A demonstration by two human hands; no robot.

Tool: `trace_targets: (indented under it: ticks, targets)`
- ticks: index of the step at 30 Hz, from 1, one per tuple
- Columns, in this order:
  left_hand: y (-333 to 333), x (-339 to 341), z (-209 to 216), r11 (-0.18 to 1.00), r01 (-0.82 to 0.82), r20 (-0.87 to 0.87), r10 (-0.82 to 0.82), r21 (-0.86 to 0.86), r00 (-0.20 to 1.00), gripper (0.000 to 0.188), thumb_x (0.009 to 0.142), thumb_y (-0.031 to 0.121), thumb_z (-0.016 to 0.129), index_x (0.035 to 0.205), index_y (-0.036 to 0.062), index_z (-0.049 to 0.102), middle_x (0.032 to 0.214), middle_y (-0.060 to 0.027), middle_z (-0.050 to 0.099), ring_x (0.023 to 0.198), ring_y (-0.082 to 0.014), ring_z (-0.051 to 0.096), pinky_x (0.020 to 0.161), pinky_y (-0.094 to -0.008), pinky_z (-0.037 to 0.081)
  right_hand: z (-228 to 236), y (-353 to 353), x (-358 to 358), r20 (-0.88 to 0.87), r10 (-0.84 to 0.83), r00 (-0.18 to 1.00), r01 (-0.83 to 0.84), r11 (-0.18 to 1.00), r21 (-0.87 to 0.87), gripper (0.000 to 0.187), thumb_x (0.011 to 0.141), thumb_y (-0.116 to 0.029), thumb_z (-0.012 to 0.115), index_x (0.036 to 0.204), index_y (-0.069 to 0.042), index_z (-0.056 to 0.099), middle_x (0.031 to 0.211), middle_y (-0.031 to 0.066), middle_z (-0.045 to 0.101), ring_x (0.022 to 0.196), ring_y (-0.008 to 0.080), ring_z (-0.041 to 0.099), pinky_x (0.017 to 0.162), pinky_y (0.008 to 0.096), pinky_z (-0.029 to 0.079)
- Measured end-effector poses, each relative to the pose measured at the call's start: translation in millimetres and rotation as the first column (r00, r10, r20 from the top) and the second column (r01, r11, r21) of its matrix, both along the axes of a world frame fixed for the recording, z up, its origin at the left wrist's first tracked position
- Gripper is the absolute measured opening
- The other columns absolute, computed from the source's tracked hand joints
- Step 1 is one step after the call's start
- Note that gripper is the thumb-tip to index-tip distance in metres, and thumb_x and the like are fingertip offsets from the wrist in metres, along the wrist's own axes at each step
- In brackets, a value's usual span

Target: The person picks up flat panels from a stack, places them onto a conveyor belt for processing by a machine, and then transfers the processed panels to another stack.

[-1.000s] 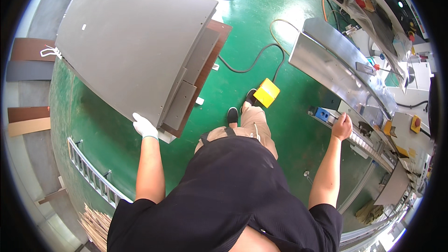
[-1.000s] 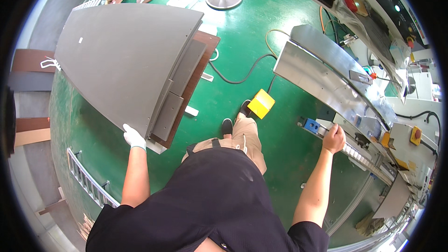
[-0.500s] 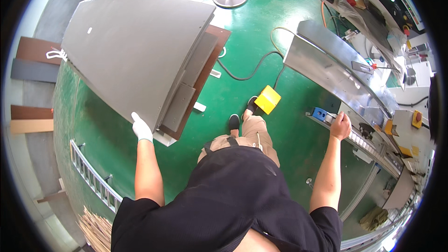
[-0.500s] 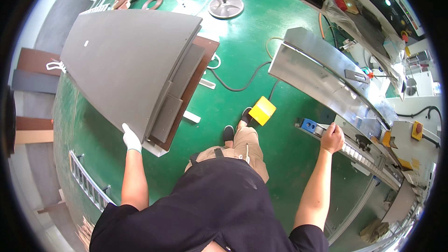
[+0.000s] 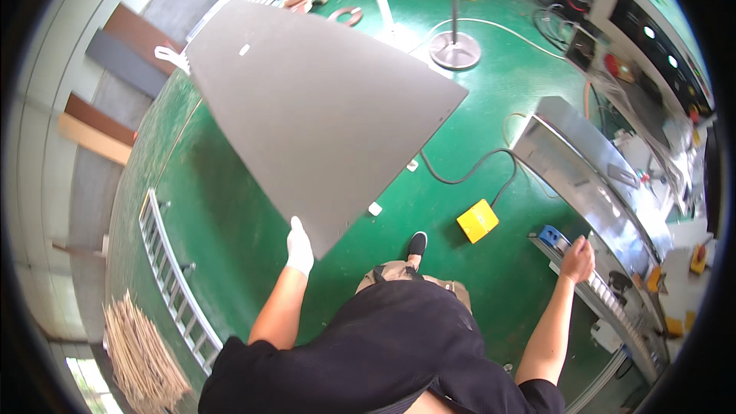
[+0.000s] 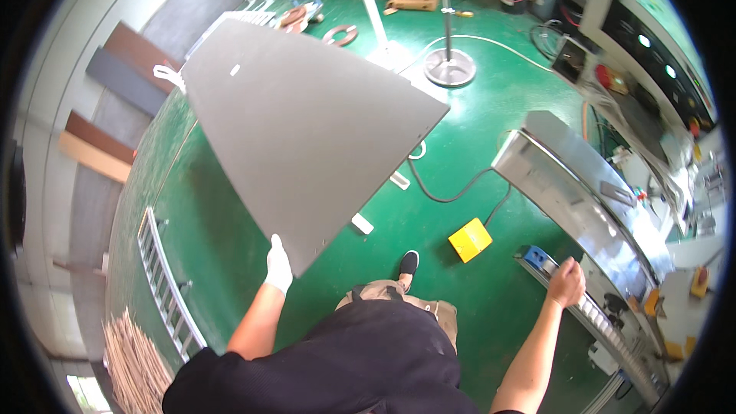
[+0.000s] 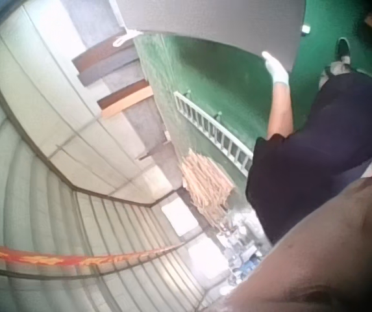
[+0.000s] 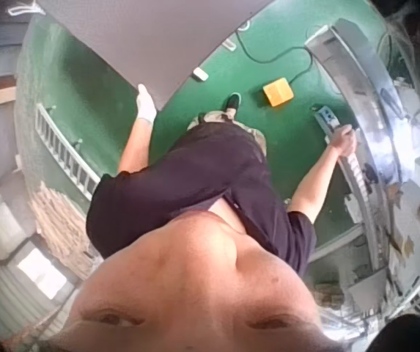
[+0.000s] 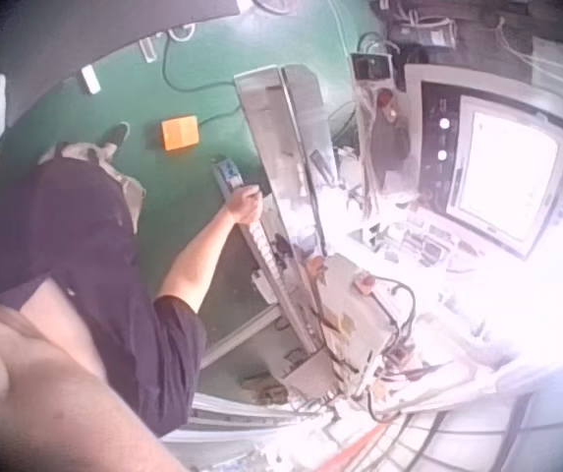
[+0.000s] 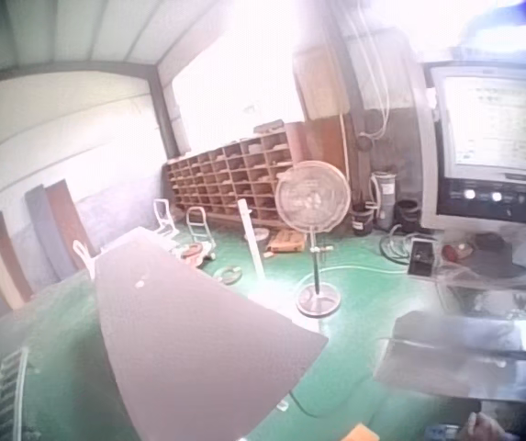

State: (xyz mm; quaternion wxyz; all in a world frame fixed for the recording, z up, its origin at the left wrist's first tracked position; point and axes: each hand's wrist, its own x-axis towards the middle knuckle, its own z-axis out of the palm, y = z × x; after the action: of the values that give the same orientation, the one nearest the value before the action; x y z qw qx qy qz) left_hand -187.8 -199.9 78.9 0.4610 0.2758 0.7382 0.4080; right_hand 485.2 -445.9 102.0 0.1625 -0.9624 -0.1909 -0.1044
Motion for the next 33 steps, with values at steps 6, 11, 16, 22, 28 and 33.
trace_targets:
  ticks: [6, 11, 16, 22, 28, 33]
  targets:
    - [-85.6, 62.5, 61.8, 0.99, -0.003, 0.238, 0.037, -0.142, 0.97, 0.062, 0.106, 0.057, 0.042, 0.132, 0.0035, 0.057, 0.122, -0.0101, 0.067, 0.103, -0.0247, 0.068, 0.077, -0.0393, 0.057, 23.6, -1.6, -1.7, -0.02, 0.069, 0.997, -0.07, 0.994, -0.08, 0.044, 0.098, -0.05, 0.05, 0.084, -0.013, 0.07, 0.093, 0.0101, 0.074, 0.09, 0.0365, 0.069, 0.078, 0.0517, 0.051]
    - [-129.4, 92.5, 83.0, 0.983, 0.08, 0.336, -0.02, -0.165, 0.942, 0.06, 0.105, 0.061, 0.041, 0.128, 0.0081, 0.058, 0.113, -0.0075, 0.07, 0.092, -0.0234, 0.071, 0.06, -0.0357, 0.057, 39.2, -4.4, -64.2, 0.075, 0.45, 0.89, -0.442, 0.811, 0.382, 0.023, 0.085, -0.022, 0.073, 0.103, -0.008, 0.07, 0.104, 0.0126, 0.071, 0.099, 0.0346, 0.065, 0.092, 0.0476, 0.048]
    - [-186.7, 128.2, 97.6, 0.953, 0.21, 0.554, -0.055, -0.22, 0.831, 0.063, 0.105, 0.061, 0.036, 0.138, 0.0096, 0.051, 0.132, -0.0099, 0.063, 0.112, -0.0288, 0.065, 0.079, -0.044, 0.059, 10.2, -23.0, -252.7, -0.585, 0.807, -0.085, -0.07, 0.581, 0.811, 0.077, 0.091, -0.051, 0.072, 0.142, 0.002, 0.05, 0.124, 0.0209, 0.067, 0.118, 0.0335, 0.065, 0.098, 0.0428, 0.053]
    - [-249.8, 184.5, 110.3, 0.708, 0.673, 0.901, -0.123, -0.213, 0.415, 0.063, 0.107, 0.055, 0.028, 0.152, 0.0115, 0.039, 0.155, -0.0143, 0.043, 0.142, -0.0344, 0.042, 0.116, -0.052, 0.036, 12.5, -83.2, -314.8, -0.802, 0.523, -0.287, 0.128, 0.851, 0.509, 0.047, 0.098, -0.039, 0.064, 0.113, 0.005, 0.068, 0.097, 0.009, 0.07, 0.079, 0.0166, 0.064, 0.067, 0.0315, 0.051]
    - [-187.2, 159.5, 95.0, 0.784, 0.612, 0.99, 0.026, -0.104, 0.135, 0.056, 0.109, 0.045, 0.026, 0.146, 0.0082, 0.046, 0.151, -0.0126, 0.049, 0.138, -0.0302, 0.047, 0.114, -0.046, 0.04, 18.7, -158.9, -279.2, -0.773, 0.621, 0.132, 0.556, 0.599, 0.576, 0.03, 0.097, -0.03, 0.068, 0.08, -0.005, 0.065, 0.076, -0.0041, 0.058, 0.069, 0.0065, 0.05, 0.063, 0.0259, 0.041]
    - [-38.9, 45.7, 73.7, 0.929, 0.334, 0.8, -0.078, -0.158, 0.595, 0.054, 0.105, 0.045, 0.044, 0.142, 0.0058, 0.05, 0.143, -0.0133, 0.056, 0.128, -0.0342, 0.055, 0.108, -0.0499, 0.046, 62.7, -210.5, -261.6, -0.884, 0.291, 0.367, 0.642, 0.609, 0.467, 0.037, 0.093, -0.033, 0.069, 0.066, -0.016, 0.052, 0.067, -0.0106, 0.042, 0.062, 0.0044, 0.036, 0.057, 0.0286, 0.029]
